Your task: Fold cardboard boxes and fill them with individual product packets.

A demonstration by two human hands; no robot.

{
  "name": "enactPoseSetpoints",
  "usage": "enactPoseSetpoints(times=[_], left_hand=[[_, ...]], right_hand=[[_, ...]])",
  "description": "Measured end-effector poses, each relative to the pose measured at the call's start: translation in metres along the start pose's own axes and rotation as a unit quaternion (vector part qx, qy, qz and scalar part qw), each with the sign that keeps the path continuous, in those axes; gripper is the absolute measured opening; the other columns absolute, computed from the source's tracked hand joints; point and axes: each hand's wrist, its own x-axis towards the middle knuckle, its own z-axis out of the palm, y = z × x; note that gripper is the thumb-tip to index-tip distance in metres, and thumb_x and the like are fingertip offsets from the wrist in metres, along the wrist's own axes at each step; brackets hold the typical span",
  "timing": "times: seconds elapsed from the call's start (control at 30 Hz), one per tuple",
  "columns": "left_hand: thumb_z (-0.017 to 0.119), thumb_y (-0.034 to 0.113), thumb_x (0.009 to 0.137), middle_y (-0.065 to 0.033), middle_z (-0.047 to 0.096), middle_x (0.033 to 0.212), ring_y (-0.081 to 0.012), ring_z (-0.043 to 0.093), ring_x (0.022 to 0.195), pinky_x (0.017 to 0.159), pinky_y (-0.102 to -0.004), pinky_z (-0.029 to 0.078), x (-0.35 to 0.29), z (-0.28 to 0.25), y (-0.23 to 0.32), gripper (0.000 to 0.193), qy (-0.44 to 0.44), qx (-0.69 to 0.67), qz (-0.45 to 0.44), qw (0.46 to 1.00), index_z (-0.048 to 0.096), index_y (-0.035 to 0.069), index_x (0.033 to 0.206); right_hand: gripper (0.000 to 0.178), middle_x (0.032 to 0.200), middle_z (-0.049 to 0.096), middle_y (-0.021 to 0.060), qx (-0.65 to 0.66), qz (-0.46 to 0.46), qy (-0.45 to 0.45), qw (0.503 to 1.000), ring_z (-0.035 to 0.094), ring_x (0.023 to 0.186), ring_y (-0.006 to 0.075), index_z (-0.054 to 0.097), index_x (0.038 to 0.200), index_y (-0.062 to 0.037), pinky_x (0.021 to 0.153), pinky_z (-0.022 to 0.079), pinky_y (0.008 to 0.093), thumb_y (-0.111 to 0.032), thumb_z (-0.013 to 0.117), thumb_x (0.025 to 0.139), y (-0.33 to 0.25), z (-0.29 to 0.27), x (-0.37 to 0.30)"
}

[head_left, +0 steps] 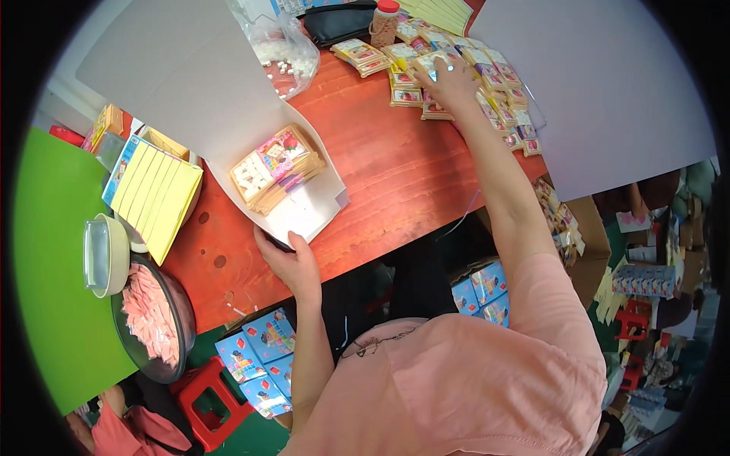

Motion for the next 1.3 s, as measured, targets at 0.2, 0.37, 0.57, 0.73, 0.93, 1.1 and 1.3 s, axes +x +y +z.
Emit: enactPoseSetpoints(times=[0.2,0.37,0.57,0.73,0.93,1.1,1.3], left_hand=[[0.055,0.006,0.090,-0.0280,0.053,0.138,-0.0405,0.055,0.128,0.108,-0.0462,0.043,0.001,0.004,0.008,0.061,-0.002,-0.015,-0.006,1.000,0.039,-0.006,0.147],[0.059,0.001,0.085,-0.0303,0.054,0.136,-0.0465,0.054,0.126,0.108,-0.0484,0.042,0.004,-0.003,-0.008,0.063,0.013,0.024,0.027,0.999,0.040,-0.007,0.145],[0.064,0.003,0.084,-0.0300,0.049,0.143,-0.0466,0.047,0.132,0.113,-0.0512,0.036,0.003,-0.011,-0.002,0.070,0.005,0.049,0.027,0.998,0.038,-0.006,0.148],[0.063,0.005,0.087,-0.0287,0.044,0.150,-0.0455,0.042,0.137,0.116,-0.0523,0.032,0.003,-0.003,0.003,0.073,-0.024,0.100,0.048,0.994,0.032,-0.004,0.153],[0.059,0.005,0.089,-0.0284,0.044,0.151,-0.0455,0.041,0.139,0.118,-0.0522,0.031,0.003,-0.007,0.000,0.070,-0.021,0.113,0.072,0.991,0.031,-0.004,0.153],[0.053,-0.007,0.082,-0.0307,0.042,0.150,-0.0459,0.040,0.141,0.120,-0.0498,0.028,0.006,-0.004,0.002,0.068,-0.037,0.011,0.071,0.997,0.037,-0.008,0.148],[0.049,0.008,0.097,-0.0309,0.040,0.152,-0.0431,0.048,0.137,0.113,-0.0464,0.040,-0.001,-0.002,0.006,0.064,-0.025,0.007,0.021,0.999,0.026,-0.007,0.155]], right_hand=[[0.080,0.147,0.046,0.0281,0.060,0.000,-0.129,0.990,0.044,0.137,0.0507,0.043,0.153,-0.0245,0.108,0.039,0.0658,-0.050,0.076,0.084,0.028,0.018,0.000],[0.073,0.105,0.069,0.0182,0.366,-0.142,-0.022,0.919,0.069,0.090,0.0295,0.048,0.141,-0.0035,0.080,0.055,0.0402,-0.029,0.082,0.083,-0.028,-0.106,-0.006],[0.046,0.107,0.063,0.0103,0.191,-0.567,-0.079,0.797,0.059,0.106,0.0276,0.061,0.125,-0.0045,0.093,0.044,0.0390,-0.012,0.075,0.082,-0.166,-0.259,-0.063],[0.058,0.123,0.062,0.0069,0.026,-0.575,-0.161,0.802,0.056,0.120,0.0303,0.059,0.130,-0.0165,0.105,0.040,0.0444,-0.005,0.076,0.076,-0.231,-0.172,-0.072],[0.059,0.133,0.057,0.0069,0.095,-0.575,-0.039,0.812,0.055,0.123,0.0299,0.058,0.137,-0.0244,0.108,0.040,0.0491,-0.009,0.075,0.083,-0.232,-0.129,-0.086],[0.052,0.130,0.058,0.0163,0.052,-0.512,-0.149,0.844,0.060,0.118,0.0348,0.056,0.141,-0.0166,0.099,0.049,0.0485,-0.026,0.065,0.090,-0.244,-0.145,-0.098],[0.038,0.114,0.066,0.0156,0.188,-0.417,-0.029,0.889,0.065,0.108,0.0344,0.064,0.126,-0.0073,0.089,0.054,0.0443,-0.011,0.060,0.088,-0.237,-0.129,-0.130]])
